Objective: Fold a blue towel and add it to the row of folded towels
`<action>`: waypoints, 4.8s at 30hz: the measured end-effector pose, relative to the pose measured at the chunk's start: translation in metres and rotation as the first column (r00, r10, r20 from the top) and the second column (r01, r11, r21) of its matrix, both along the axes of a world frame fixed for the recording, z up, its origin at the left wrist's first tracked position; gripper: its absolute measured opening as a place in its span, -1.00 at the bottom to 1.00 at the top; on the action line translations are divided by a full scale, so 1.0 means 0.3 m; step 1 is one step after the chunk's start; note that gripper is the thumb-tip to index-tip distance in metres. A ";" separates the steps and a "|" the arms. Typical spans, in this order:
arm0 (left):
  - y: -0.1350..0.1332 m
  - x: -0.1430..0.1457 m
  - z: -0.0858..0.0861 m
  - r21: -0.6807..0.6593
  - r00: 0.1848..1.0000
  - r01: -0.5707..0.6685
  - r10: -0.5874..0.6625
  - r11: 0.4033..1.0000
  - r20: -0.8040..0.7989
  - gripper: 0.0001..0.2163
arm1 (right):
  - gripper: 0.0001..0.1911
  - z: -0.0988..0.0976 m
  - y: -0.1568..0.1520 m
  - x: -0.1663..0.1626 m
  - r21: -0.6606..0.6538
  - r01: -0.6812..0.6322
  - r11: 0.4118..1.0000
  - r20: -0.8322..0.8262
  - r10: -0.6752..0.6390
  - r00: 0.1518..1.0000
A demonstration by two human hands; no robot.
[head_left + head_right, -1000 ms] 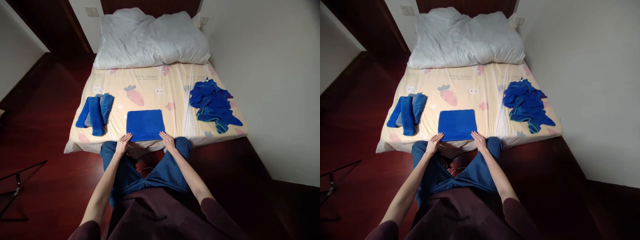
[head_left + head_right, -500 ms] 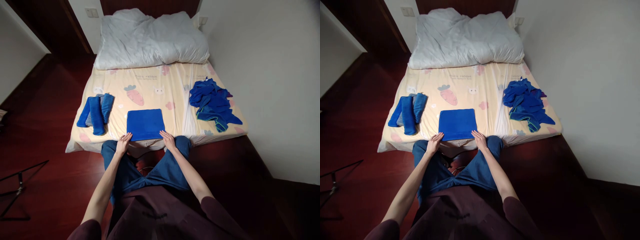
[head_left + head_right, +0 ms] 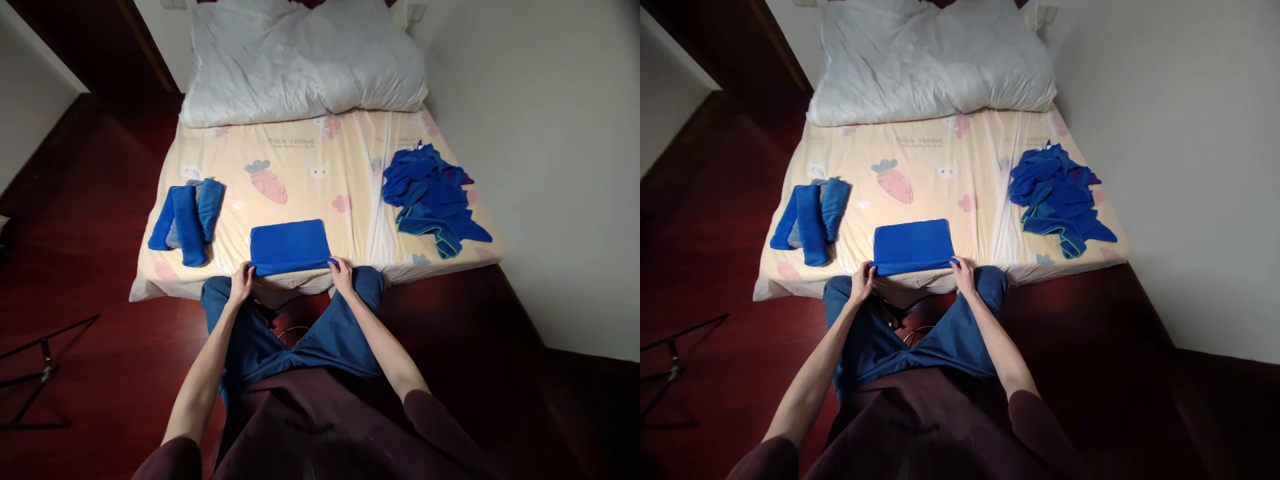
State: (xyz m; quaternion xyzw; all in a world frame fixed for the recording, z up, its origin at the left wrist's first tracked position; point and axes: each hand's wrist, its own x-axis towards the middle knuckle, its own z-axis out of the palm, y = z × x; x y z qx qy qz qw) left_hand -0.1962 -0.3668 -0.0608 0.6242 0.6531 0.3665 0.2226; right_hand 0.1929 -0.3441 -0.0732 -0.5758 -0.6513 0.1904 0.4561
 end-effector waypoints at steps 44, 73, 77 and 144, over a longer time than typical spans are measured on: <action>-0.044 0.075 0.078 -0.038 0.847 0.299 -0.284 0.953 -0.449 -0.36 | -0.40 0.057 0.032 0.002 -0.072 -0.295 0.953 0.447 0.296 0.844; -0.018 -0.024 0.042 0.038 0.905 0.386 -0.371 0.922 -0.209 -0.38 | -0.27 0.041 0.017 0.042 -0.051 -0.299 0.953 0.209 0.303 0.930; -0.015 -0.020 0.049 0.029 0.918 0.367 -0.357 0.930 -0.176 -0.37 | -0.29 0.040 0.020 0.039 -0.055 -0.295 0.954 0.179 0.300 0.937; -0.019 0.030 0.077 -0.022 0.844 0.345 -0.321 0.938 -0.429 -0.37 | -0.40 0.065 0.011 0.005 -0.057 -0.301 0.952 0.472 0.291 0.832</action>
